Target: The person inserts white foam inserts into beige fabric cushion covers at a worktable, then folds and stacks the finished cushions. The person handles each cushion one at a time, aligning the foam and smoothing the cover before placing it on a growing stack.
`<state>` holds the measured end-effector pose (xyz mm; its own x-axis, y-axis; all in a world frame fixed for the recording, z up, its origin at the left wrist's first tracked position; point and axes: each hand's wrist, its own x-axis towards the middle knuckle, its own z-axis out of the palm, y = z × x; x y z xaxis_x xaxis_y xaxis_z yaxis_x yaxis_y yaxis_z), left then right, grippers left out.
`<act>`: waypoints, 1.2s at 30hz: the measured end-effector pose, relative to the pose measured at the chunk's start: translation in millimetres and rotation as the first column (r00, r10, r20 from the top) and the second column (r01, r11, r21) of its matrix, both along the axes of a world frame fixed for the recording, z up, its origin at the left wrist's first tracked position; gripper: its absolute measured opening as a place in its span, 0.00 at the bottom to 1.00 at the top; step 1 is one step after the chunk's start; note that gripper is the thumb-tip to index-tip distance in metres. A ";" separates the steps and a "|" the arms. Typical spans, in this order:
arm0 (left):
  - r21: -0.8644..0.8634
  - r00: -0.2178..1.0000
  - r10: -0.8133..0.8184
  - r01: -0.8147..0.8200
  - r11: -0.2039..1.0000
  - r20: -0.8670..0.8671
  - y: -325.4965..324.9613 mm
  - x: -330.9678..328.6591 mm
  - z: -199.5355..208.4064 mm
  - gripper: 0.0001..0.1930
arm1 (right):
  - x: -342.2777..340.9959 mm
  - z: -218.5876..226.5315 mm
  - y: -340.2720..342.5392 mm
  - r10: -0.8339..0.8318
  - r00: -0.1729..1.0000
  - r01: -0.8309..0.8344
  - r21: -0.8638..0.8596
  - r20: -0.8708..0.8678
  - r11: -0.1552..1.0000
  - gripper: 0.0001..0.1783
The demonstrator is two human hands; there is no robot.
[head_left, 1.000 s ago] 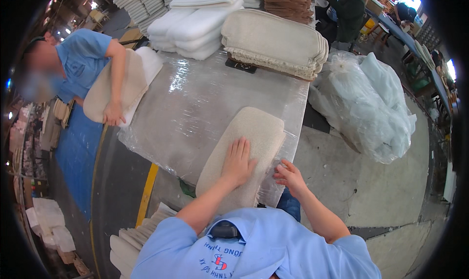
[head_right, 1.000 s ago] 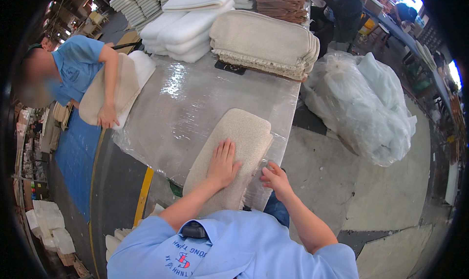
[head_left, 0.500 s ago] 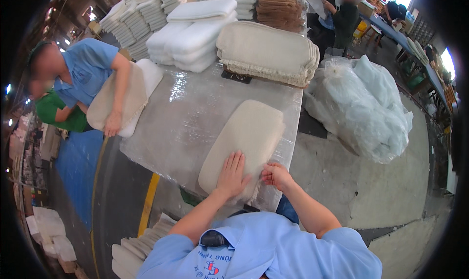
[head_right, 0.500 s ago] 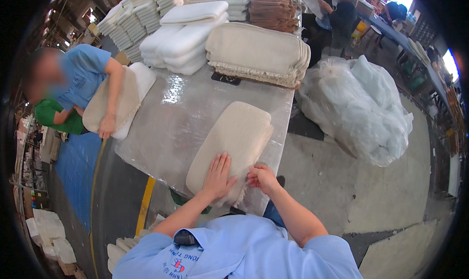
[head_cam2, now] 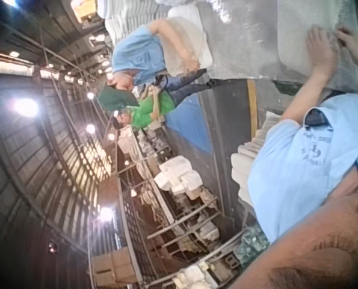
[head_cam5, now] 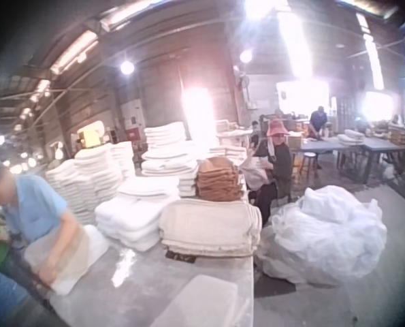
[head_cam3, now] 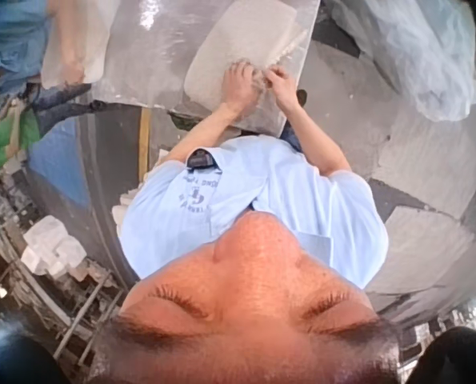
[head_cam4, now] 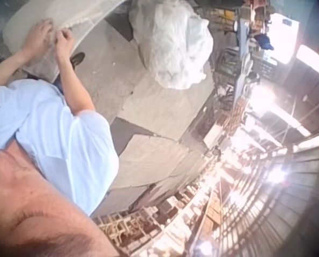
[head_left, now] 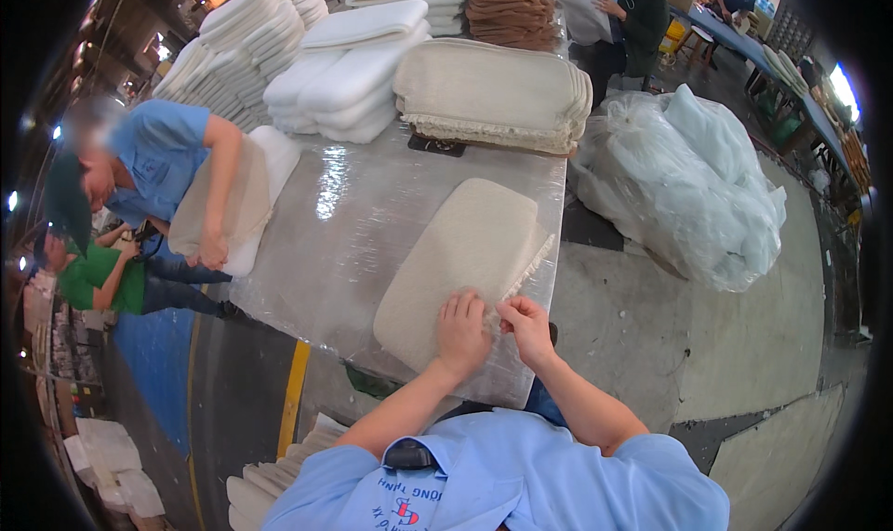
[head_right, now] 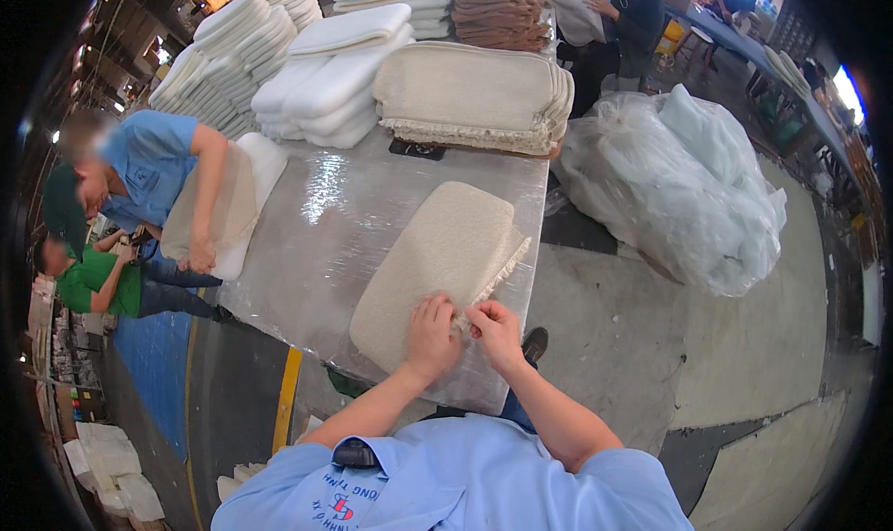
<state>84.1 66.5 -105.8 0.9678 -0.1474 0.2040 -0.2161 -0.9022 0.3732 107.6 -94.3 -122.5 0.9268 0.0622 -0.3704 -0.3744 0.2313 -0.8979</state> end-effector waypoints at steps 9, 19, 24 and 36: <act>-0.095 0.981 -0.127 0.142 0.985 0.143 -10.3 10.5 35.6 0.08 | 38.6 -29.1 -10.9 0.829 0.306 0.063 -0.879 0.467 0.472 0.23; -0.167 0.986 -0.130 0.147 0.975 0.108 31.9 39.4 30.6 0.04 | 109.6 -66.9 26.6 0.728 0.336 -0.331 -0.648 0.598 0.685 0.27; -0.150 0.984 0.172 -0.178 0.973 -0.051 110.3 77.0 -18.2 0.21 | 106.8 -64.4 34.6 0.736 0.344 -0.388 -0.626 0.583 0.677 0.28; -0.185 0.948 0.094 -0.156 0.970 -0.306 92.8 172.1 -32.9 0.25 | 92.5 -78.9 25.9 0.729 0.421 -0.404 -0.608 0.540 0.683 0.29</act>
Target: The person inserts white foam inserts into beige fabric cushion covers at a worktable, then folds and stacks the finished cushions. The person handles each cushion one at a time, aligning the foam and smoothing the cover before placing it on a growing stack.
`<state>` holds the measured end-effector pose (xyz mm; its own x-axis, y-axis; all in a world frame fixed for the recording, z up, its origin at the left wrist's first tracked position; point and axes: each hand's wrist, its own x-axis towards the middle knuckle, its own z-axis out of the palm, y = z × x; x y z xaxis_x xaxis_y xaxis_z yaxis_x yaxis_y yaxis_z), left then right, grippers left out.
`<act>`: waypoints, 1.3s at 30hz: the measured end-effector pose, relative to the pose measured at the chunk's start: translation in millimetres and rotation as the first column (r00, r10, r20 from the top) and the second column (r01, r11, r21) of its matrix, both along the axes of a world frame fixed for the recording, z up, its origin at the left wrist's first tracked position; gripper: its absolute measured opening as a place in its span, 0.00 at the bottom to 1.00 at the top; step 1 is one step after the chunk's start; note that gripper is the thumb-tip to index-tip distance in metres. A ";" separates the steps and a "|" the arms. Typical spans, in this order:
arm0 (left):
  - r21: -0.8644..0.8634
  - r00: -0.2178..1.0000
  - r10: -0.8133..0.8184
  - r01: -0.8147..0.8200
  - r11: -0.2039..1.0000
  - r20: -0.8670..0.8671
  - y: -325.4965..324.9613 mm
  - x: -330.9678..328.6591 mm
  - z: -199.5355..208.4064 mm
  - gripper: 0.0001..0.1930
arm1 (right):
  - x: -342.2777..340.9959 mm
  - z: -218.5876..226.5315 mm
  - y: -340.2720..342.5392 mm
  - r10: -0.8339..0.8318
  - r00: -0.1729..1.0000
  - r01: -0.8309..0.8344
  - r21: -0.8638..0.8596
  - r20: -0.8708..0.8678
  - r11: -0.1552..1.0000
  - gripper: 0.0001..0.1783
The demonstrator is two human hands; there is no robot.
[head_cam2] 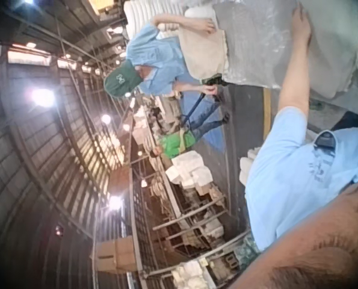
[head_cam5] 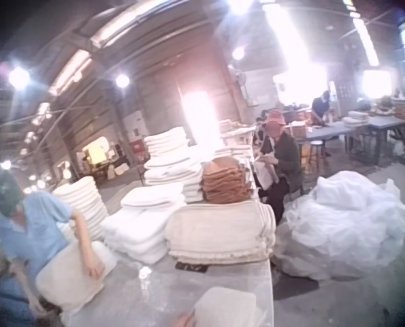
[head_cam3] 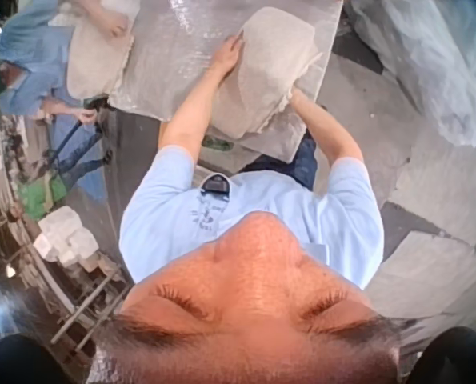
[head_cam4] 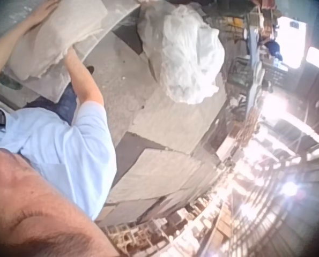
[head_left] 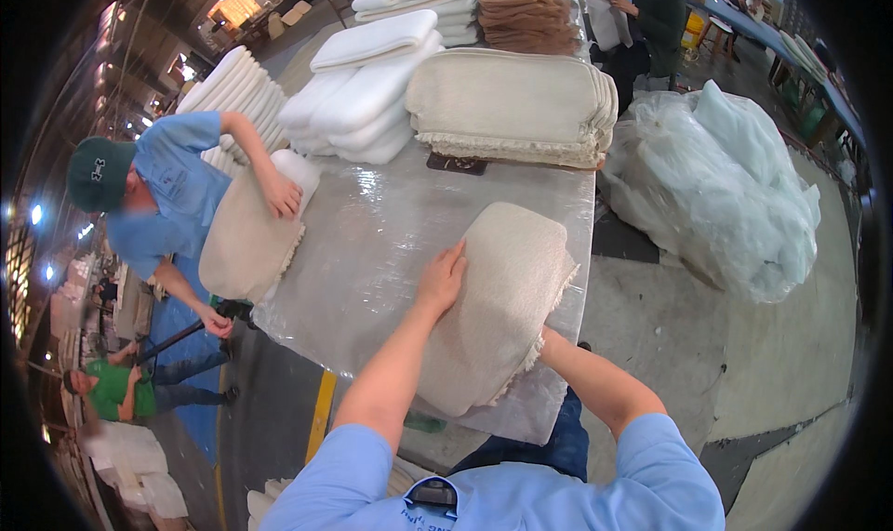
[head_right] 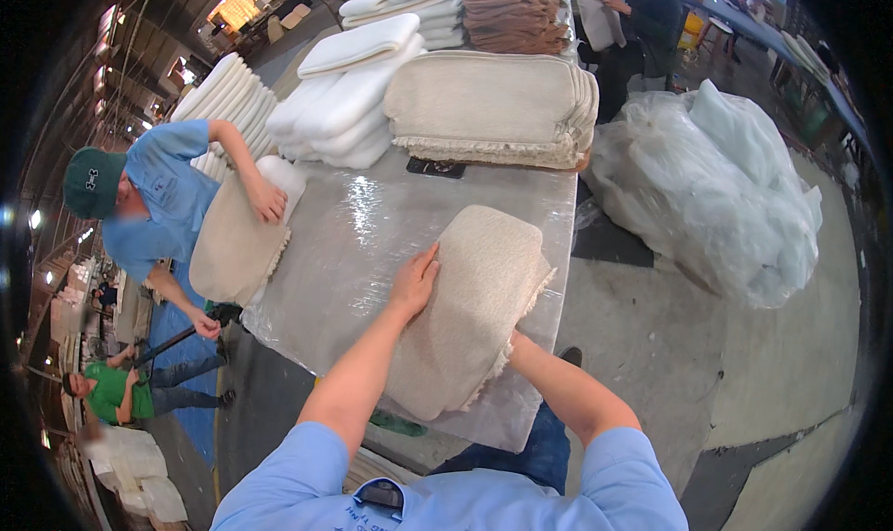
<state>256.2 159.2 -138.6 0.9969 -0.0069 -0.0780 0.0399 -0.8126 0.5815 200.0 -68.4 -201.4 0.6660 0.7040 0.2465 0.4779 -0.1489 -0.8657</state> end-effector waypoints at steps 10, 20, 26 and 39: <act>0.037 0.998 -0.025 0.023 0.999 0.051 1.4 -0.1 -14.6 0.26 | -0.2 -3.2 1.6 -0.019 0.999 0.019 -0.002 -0.045 1.000 0.29; 0.057 0.999 0.003 -0.005 0.998 0.036 -3.1 -0.7 -11.7 0.26 | 0.5 -1.4 -5.2 -0.025 0.996 0.024 -0.012 -0.084 1.000 0.30; 0.044 0.997 -0.004 0.000 0.999 0.076 -1.4 -0.5 -11.4 0.25 | 0.6 -0.2 -9.2 -0.020 0.995 0.019 -0.015 -0.098 1.000 0.30; 0.056 0.982 -0.098 0.091 0.994 0.158 -24.3 39.0 2.2 0.30 | 4.7 -6.8 -6.4 -0.010 0.992 0.010 0.002 -0.125 1.000 0.31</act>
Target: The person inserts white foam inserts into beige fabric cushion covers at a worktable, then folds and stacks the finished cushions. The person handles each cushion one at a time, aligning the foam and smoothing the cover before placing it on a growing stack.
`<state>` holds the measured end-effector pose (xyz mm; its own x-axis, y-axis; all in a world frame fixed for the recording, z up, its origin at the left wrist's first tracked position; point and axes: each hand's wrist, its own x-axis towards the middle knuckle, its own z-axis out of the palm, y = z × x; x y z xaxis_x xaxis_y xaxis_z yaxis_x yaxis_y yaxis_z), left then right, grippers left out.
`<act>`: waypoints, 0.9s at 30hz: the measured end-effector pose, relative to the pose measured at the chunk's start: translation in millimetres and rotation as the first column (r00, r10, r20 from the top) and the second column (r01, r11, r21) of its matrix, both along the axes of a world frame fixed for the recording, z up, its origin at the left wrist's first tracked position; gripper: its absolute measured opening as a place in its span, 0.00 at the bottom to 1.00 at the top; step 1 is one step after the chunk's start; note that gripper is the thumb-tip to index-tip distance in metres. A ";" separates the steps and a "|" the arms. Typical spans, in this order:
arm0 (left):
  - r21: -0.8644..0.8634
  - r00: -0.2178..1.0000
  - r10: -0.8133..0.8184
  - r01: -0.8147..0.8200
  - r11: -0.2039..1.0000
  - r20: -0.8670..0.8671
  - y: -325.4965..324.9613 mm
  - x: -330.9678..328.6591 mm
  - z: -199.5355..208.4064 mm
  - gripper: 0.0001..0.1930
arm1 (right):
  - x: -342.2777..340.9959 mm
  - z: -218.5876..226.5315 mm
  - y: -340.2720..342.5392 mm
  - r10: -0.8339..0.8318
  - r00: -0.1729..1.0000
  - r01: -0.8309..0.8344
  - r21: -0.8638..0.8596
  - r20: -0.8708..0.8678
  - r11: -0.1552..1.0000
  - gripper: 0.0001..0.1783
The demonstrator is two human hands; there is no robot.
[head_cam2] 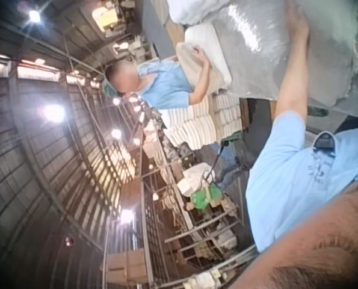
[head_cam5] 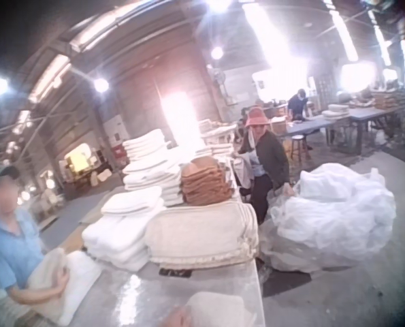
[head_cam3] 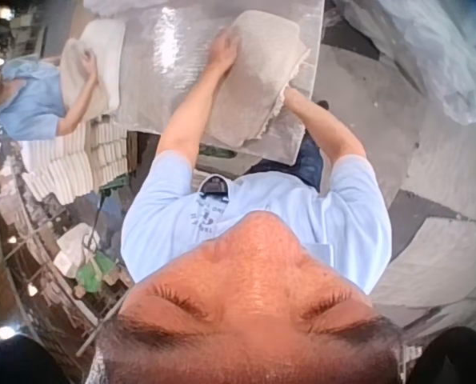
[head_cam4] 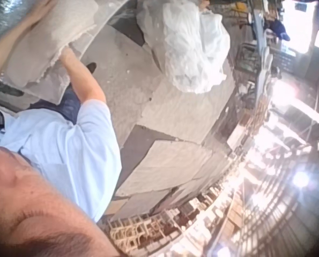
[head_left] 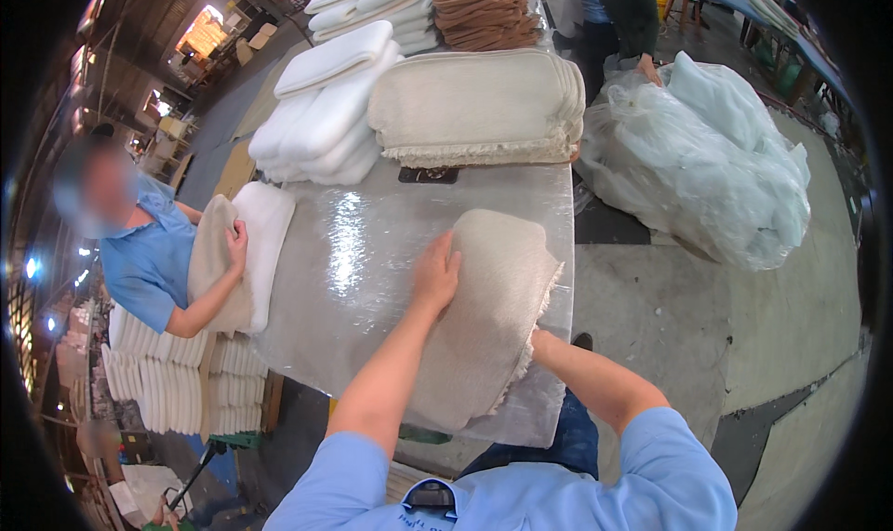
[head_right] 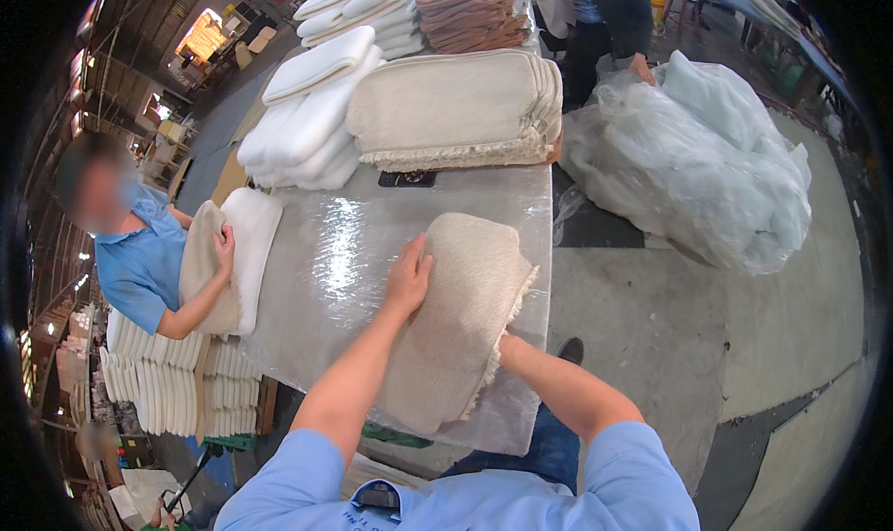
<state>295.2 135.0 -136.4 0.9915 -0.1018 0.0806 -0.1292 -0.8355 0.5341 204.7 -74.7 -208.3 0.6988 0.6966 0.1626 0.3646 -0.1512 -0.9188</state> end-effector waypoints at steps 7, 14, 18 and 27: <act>0.145 0.999 0.033 -0.027 0.989 -0.041 -17.4 -0.4 -11.7 0.31 | -13.1 -4.8 -16.7 -0.023 0.997 0.021 -0.021 -0.074 1.000 0.32; 0.115 0.999 0.039 -0.037 0.993 -0.008 -14.7 -1.1 -14.5 0.30 | -22.3 -15.9 -17.9 -0.047 0.959 0.091 -0.148 0.278 0.985 0.36; 0.127 0.999 0.038 -0.039 0.991 0.010 -9.6 -0.6 -13.5 0.30 | -18.6 -33.8 0.9 -0.038 0.880 0.204 -0.305 0.474 0.930 0.34; 0.118 0.998 0.040 -0.033 0.992 -0.058 -19.9 -3.2 -2.0 0.31 | -27.8 -23.2 -23.6 -0.108 0.967 0.115 -0.015 0.231 0.993 0.39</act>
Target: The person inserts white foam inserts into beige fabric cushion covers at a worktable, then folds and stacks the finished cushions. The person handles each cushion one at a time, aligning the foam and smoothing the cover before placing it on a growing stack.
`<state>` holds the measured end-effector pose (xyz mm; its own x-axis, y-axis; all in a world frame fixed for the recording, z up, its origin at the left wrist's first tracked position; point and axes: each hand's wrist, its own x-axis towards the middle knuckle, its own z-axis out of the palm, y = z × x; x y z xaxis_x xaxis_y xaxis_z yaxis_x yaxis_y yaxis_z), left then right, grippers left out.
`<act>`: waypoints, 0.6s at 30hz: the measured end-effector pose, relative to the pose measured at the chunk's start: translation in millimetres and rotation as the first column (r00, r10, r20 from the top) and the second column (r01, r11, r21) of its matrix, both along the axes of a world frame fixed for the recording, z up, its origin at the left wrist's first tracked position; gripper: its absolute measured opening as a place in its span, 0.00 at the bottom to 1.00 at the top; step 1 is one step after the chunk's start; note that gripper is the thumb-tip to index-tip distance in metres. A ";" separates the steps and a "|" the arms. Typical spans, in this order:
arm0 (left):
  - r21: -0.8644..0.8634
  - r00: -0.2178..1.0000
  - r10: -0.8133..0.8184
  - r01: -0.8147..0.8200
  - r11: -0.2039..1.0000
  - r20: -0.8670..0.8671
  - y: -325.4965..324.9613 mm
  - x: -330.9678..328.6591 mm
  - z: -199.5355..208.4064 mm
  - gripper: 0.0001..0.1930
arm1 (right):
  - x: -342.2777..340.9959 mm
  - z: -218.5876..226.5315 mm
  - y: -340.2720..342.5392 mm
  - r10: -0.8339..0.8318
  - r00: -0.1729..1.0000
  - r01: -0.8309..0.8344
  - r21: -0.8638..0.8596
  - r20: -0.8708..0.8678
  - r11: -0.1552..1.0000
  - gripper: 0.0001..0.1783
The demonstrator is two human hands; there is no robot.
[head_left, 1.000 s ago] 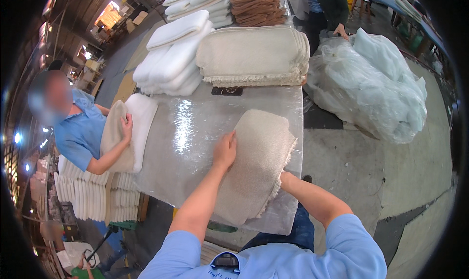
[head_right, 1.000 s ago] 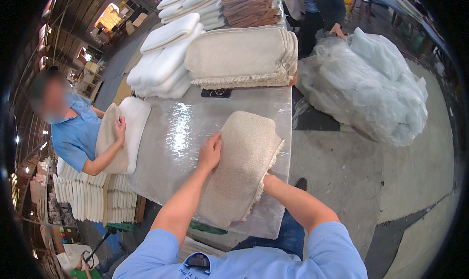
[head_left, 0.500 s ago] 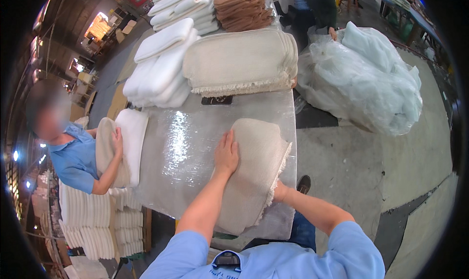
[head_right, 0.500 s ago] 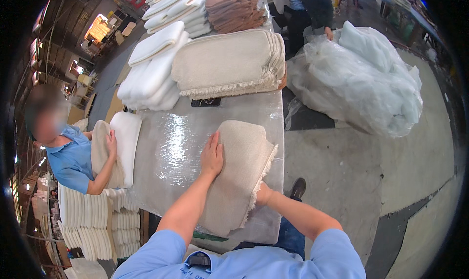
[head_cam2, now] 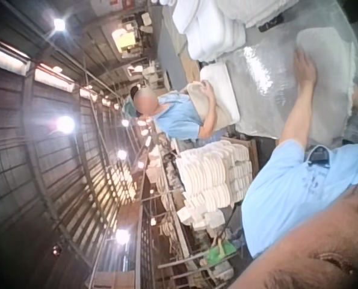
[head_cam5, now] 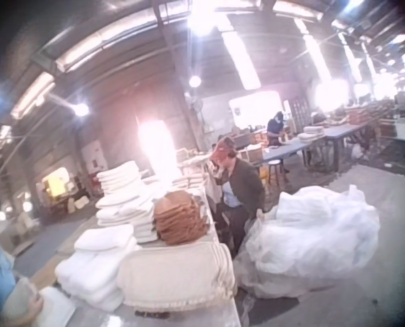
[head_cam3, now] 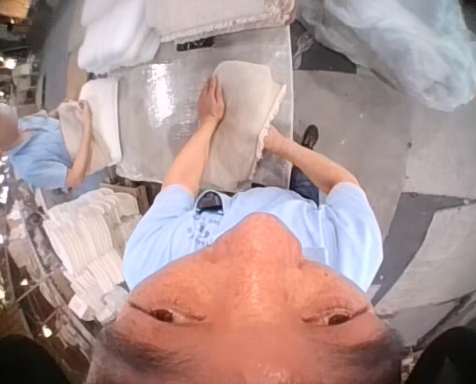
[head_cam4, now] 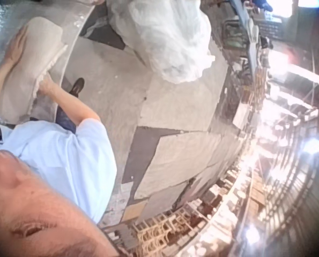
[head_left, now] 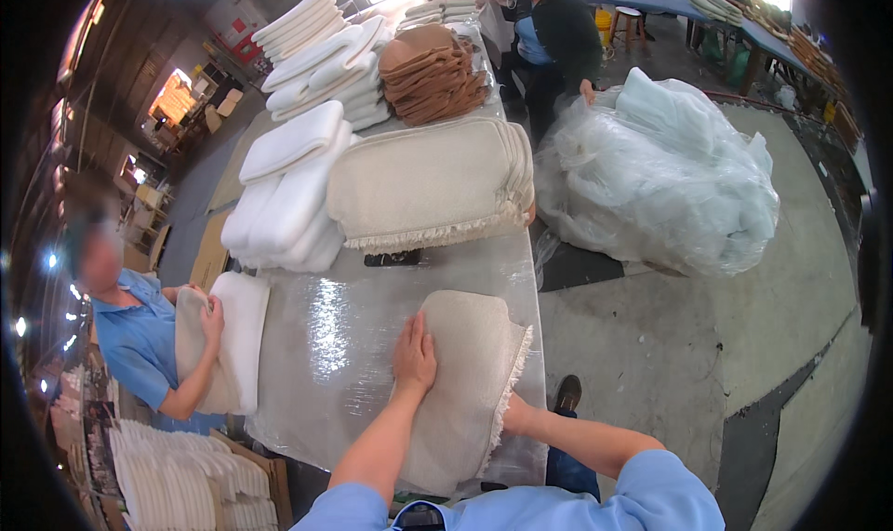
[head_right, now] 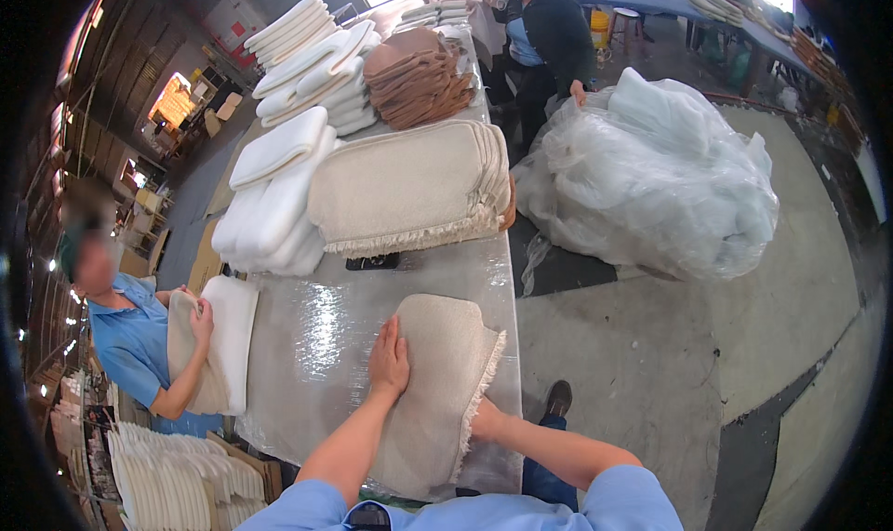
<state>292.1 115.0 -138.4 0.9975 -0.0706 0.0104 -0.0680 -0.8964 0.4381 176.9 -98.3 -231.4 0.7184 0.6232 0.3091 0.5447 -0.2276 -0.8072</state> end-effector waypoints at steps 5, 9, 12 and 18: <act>0.060 1.000 0.013 -0.013 0.998 0.012 2.9 -1.9 -2.6 0.30 | -9.5 47.8 -25.8 -0.056 0.992 0.054 0.016 0.116 0.998 0.34; 0.012 0.998 -0.032 0.031 0.999 0.047 -6.2 6.1 -2.7 0.30 | -23.6 40.9 -55.4 0.033 0.989 -0.009 -0.167 0.142 0.986 0.20; 0.026 0.997 -0.010 0.008 1.000 0.070 -1.3 1.9 -2.8 0.30 | -36.1 72.0 -70.5 0.024 0.993 -0.003 -0.173 0.119 0.985 0.14; 0.059 1.000 0.019 -0.019 0.998 -0.007 -7.6 3.6 6.4 0.31 | -77.2 104.2 -112.5 -0.171 0.980 0.179 -0.077 0.103 0.981 0.10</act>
